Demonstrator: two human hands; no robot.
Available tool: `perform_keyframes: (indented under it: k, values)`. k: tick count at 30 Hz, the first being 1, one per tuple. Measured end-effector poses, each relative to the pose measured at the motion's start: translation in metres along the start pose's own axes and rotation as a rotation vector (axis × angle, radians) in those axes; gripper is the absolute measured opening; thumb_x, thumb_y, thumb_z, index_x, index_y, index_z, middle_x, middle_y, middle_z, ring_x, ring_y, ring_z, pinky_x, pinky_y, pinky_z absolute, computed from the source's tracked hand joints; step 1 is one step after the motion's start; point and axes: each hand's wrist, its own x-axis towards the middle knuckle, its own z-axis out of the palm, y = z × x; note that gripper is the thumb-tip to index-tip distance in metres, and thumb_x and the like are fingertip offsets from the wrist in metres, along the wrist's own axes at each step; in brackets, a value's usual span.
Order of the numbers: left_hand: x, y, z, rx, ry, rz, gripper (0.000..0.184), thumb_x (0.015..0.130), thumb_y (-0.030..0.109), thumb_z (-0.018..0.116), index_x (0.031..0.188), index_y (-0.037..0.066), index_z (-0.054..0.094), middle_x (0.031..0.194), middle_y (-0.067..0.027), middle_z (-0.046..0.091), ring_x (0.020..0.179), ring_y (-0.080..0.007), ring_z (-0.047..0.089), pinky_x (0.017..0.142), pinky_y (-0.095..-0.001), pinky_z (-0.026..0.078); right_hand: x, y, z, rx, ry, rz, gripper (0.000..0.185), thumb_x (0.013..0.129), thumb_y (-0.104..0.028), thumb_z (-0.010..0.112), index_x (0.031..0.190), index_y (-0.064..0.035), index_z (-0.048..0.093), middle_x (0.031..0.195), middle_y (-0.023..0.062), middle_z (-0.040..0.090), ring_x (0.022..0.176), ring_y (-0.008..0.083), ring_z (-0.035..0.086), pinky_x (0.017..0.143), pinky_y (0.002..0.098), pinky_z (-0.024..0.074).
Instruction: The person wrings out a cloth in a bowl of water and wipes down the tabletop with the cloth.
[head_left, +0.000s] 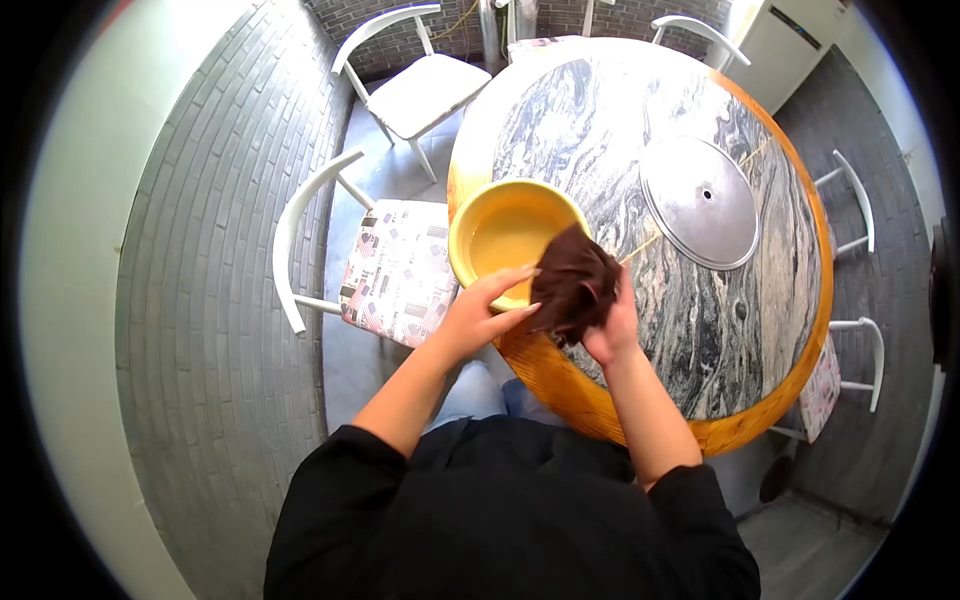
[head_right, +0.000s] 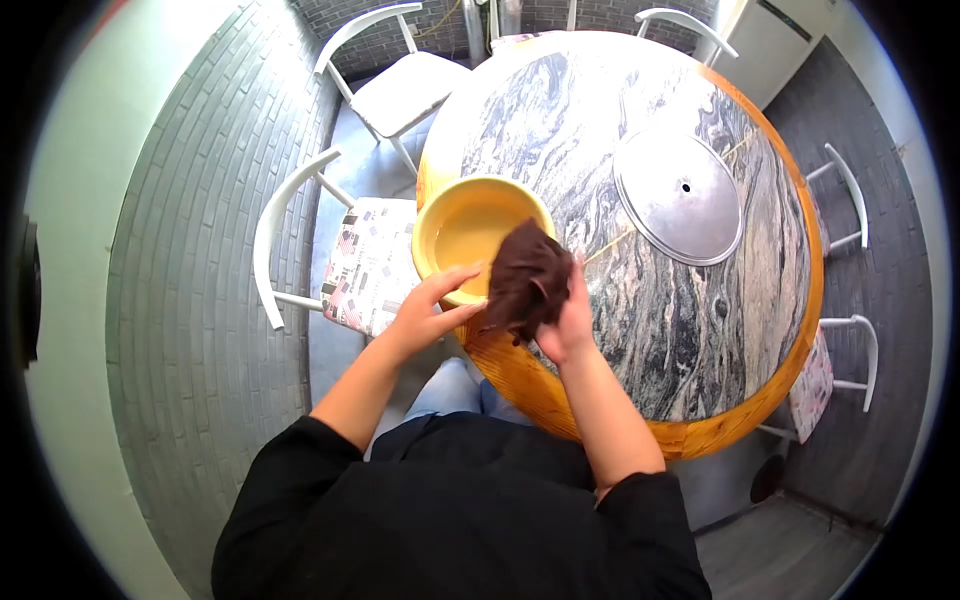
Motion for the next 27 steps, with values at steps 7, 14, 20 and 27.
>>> perform_keyframes:
  k: [7,14,20,27]
  values:
    - [0.073,-0.086,0.0,0.025,-0.28,-0.145,0.05,0.094,0.029,0.065,0.133,-0.001,0.056,0.13,-0.0209,0.061,0.12,-0.0339,0.058,0.104,-0.0392,0.043,0.104,0.061,-0.024,-0.25,0.248,0.024,0.032,0.106,-0.03,0.046,0.126,-0.0086,0.058,0.119,0.0066,0.064,0.108,0.0189,0.062,0.094,0.0354,0.0515]
    - [0.108,-0.157,-0.036,-0.393,-0.063,-0.388,0.03,0.1,0.017,0.058,0.124,-0.002,0.061,0.111,-0.0076,0.069,0.1,-0.0166,0.064,0.09,-0.0292,0.05,0.107,0.038,-0.012,-0.627,0.567,0.092,0.034,0.104,-0.022,0.049,0.127,0.0019,0.051,0.116,0.0184,0.061,0.096,0.0256,0.066,0.081,0.0412,0.0561]
    - [0.137,-0.129,-0.054,0.54,-0.203,0.047,0.041,0.092,0.01,0.057,0.132,0.002,0.056,0.127,-0.0151,0.063,0.113,-0.0321,0.062,0.095,-0.0406,0.05,0.107,0.062,-0.001,-2.074,0.612,-0.262,0.067,0.088,-0.018,0.065,0.148,-0.0035,0.039,0.139,0.0203,0.048,0.126,0.0368,0.051,0.102,0.0486,0.0441]
    - [0.116,-0.16,-0.023,1.148,-0.85,0.292,0.074,0.098,0.056,0.04,0.155,0.011,0.029,0.165,-0.0123,0.016,0.15,-0.0331,0.02,0.121,-0.0558,0.007,0.118,0.092,-0.015,-2.441,0.292,0.325,0.071,0.094,-0.039,0.055,0.152,-0.0049,0.034,0.162,0.0137,0.025,0.148,0.0311,0.026,0.121,0.0513,0.0151]
